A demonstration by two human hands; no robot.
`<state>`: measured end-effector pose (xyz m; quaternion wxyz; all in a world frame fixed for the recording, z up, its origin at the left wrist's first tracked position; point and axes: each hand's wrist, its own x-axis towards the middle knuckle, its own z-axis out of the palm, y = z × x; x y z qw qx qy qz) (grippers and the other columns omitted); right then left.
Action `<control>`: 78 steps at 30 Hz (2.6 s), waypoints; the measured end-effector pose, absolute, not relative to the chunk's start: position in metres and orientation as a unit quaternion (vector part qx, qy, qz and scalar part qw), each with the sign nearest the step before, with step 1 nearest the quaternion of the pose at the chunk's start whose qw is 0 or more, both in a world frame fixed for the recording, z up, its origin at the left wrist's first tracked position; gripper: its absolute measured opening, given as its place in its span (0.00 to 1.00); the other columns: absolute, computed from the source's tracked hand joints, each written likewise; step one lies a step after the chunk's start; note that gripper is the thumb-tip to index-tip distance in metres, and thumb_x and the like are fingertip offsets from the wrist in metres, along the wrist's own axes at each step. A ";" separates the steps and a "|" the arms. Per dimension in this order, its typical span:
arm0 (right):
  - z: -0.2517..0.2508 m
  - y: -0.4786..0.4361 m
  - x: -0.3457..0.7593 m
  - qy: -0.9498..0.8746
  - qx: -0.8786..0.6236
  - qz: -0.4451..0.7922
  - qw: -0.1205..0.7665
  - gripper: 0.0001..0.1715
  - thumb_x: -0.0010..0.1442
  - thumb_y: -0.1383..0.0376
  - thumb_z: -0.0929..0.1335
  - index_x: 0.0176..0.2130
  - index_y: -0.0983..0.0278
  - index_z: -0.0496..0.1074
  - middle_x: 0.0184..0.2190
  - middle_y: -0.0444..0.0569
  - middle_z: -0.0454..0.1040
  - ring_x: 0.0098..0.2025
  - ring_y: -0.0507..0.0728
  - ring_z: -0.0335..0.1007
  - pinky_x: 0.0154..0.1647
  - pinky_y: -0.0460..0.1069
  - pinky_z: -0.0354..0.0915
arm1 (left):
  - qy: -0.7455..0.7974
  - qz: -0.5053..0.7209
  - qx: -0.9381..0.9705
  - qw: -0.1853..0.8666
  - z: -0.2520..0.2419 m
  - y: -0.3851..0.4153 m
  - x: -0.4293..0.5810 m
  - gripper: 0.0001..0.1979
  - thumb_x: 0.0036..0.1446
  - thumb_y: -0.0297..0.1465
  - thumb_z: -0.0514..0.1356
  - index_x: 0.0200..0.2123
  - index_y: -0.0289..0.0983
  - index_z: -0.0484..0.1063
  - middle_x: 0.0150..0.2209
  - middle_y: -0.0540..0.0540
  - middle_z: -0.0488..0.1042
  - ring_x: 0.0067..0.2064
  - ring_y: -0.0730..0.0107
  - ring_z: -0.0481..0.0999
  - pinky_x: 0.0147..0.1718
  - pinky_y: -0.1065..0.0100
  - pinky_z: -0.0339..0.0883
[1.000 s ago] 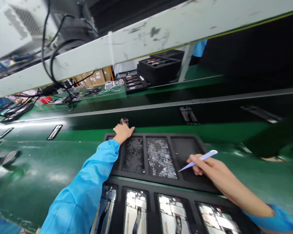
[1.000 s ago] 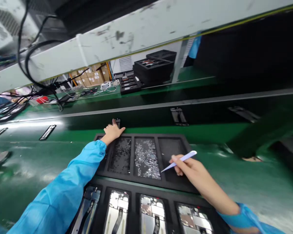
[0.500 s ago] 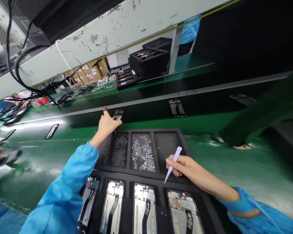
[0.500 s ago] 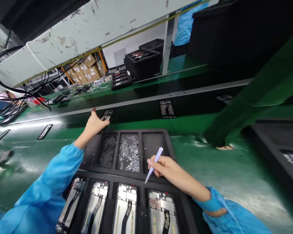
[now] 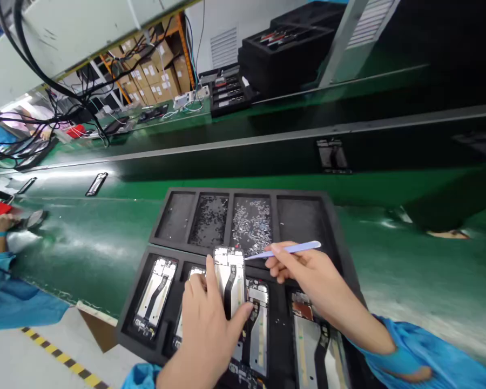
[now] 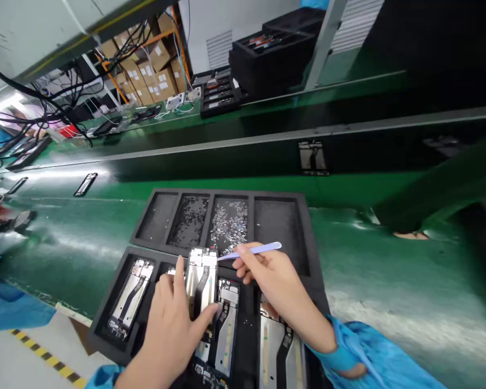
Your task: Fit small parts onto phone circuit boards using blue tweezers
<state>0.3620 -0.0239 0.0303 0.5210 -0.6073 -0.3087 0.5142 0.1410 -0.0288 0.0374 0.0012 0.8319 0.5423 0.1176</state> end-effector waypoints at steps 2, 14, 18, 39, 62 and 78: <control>0.024 -0.017 0.352 -0.312 -0.617 0.511 0.511 0.41 0.48 0.32 0.74 0.33 0.67 0.77 0.26 0.53 0.78 0.26 0.55 0.74 0.26 0.49 0.72 | 0.475 0.091 0.875 0.035 0.055 0.000 0.133 0.37 0.62 0.41 0.66 0.67 0.31 0.58 0.51 0.34 0.67 0.50 0.47 0.69 0.48 0.49 0.68; 0.007 -0.005 0.348 -0.331 -0.651 0.495 0.470 0.38 0.56 0.33 0.69 0.30 0.66 0.79 0.31 0.56 0.80 0.29 0.57 0.77 0.30 0.51 0.76 | 0.109 -0.012 0.964 0.242 0.046 0.144 0.160 0.15 0.64 0.42 0.67 0.48 0.38 0.76 0.44 0.47 0.75 0.47 0.65 0.74 0.47 0.65 0.60; 0.011 -0.004 0.350 -0.323 -0.652 0.498 0.472 0.39 0.55 0.32 0.69 0.31 0.66 0.80 0.30 0.56 0.81 0.29 0.57 0.77 0.29 0.51 0.76 | 0.091 -0.001 0.959 0.267 0.040 0.148 0.161 0.15 0.66 0.42 0.65 0.46 0.37 0.75 0.43 0.47 0.75 0.45 0.66 0.74 0.47 0.65 0.60; 0.009 -0.017 0.455 -0.736 -0.581 -0.063 0.341 0.14 0.66 0.74 0.69 0.51 0.66 0.72 0.38 0.54 0.79 0.36 0.57 0.79 0.37 0.51 0.76 | 0.128 0.033 0.937 0.322 0.022 0.144 0.164 0.09 0.74 0.31 0.52 0.41 0.38 0.70 0.40 0.47 0.73 0.41 0.64 0.70 0.44 0.61 0.61; 0.022 0.001 0.475 -0.469 -0.704 0.339 0.411 0.27 0.66 0.44 0.68 0.35 0.65 0.77 0.33 0.53 0.78 0.29 0.56 0.79 0.31 0.52 0.79 | 0.104 0.065 0.952 0.279 0.016 0.142 0.164 0.09 0.75 0.28 0.50 0.43 0.37 0.69 0.39 0.46 0.72 0.40 0.64 0.69 0.42 0.61 0.62; 0.015 -0.049 0.419 -0.780 -0.573 -0.070 0.242 0.16 0.67 0.73 0.67 0.55 0.69 0.72 0.37 0.55 0.81 0.37 0.60 0.80 0.35 0.54 0.79 | 0.094 0.062 0.953 0.281 0.020 0.144 0.166 0.06 0.73 0.26 0.52 0.45 0.37 0.69 0.40 0.46 0.72 0.41 0.64 0.69 0.42 0.62 0.61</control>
